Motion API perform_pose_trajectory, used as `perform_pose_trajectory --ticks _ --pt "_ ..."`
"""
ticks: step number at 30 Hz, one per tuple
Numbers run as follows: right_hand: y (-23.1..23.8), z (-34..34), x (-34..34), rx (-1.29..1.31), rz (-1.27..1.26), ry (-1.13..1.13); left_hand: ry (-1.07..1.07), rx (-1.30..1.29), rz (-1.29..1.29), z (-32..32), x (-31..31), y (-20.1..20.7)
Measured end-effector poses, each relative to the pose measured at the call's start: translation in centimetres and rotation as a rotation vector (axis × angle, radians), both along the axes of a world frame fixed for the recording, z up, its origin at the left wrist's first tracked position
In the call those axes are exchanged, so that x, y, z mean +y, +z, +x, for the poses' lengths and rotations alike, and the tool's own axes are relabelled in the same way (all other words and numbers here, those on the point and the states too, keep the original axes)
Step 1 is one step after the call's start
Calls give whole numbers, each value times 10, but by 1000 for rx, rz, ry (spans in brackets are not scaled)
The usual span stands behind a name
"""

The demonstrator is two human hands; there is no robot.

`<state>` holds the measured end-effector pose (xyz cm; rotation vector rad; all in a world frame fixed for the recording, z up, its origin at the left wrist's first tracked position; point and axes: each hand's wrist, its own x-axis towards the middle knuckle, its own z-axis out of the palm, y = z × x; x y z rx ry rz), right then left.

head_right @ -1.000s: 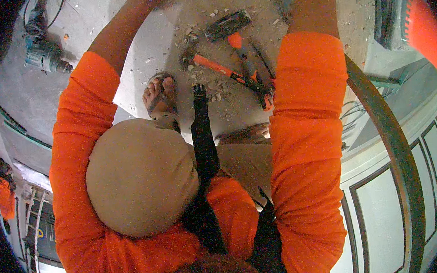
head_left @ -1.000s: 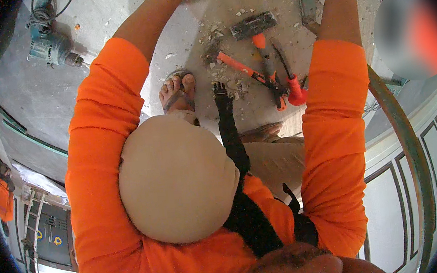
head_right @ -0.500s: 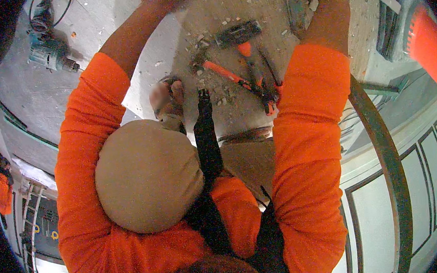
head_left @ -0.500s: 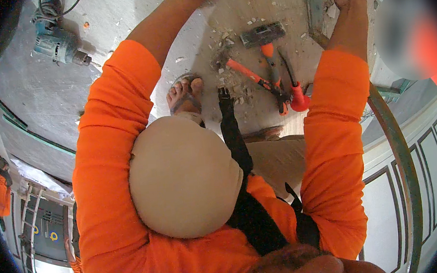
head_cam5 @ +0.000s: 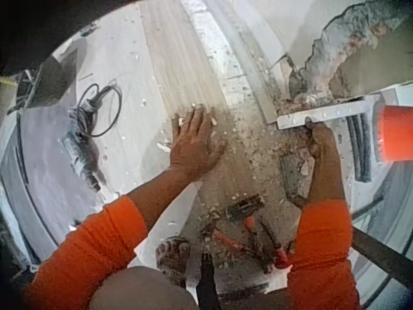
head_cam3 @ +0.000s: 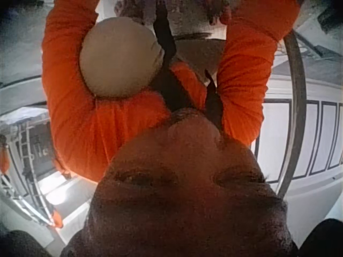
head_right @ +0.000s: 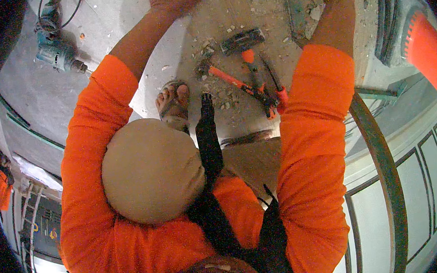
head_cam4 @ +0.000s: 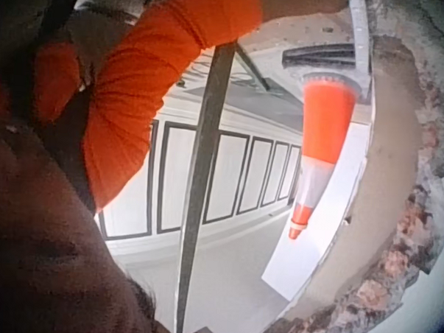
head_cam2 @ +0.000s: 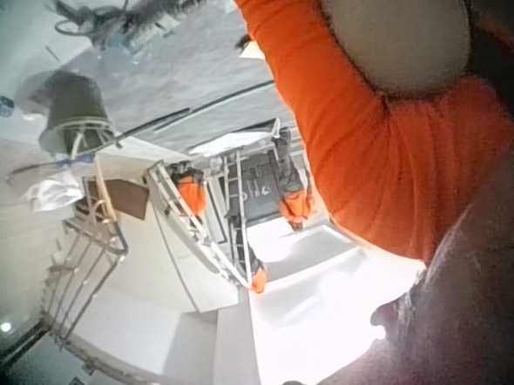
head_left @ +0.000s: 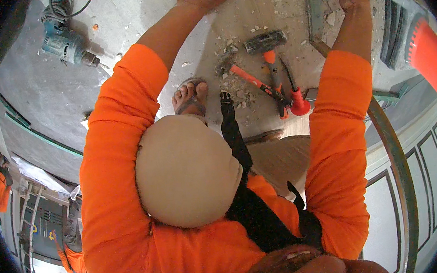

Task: The person kneels on the floor and uses a hammer and a red plastic block to tap a white baseboard into place along a wall. They repeatedly adjust the position of the baseboard and strike it to ensure a tight fit against the wall and floor.

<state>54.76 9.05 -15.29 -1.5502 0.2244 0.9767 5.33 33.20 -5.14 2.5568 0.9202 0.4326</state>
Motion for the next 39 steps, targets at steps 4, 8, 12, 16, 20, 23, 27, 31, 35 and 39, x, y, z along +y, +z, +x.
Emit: perform_pose_trajectory --ticks 4,8,12,16,20,23,27,31,35,39 --pt "21 -112 91 -81 -76 119 129 132 25 -20 -2 2" --pt "43 -102 75 -89 -122 110 74 86 13 -12 -2 8" --pt "90 -155 111 -133 -304 61 92 117 35 -11 1 10" --pt "83 -157 113 -246 -427 166 121 129 45 -12 0 20" --pt "71 -162 113 -198 -359 -18 105 59 99 -13 2 10" --pt "78 -170 96 -376 -457 104 85 87 86 -14 0 2" --pt "120 -250 92 -695 -425 30 108 72 86 -21 -1 -8" --pt "199 -357 54 -1051 -439 693 102 36 44 -18 -5 -19" --pt "228 -387 -40 -852 -173 1526 103 95 95 -13 2 -11" --pt "243 -364 -105 -599 -450 1771 -46 279 -110 1 29 31"
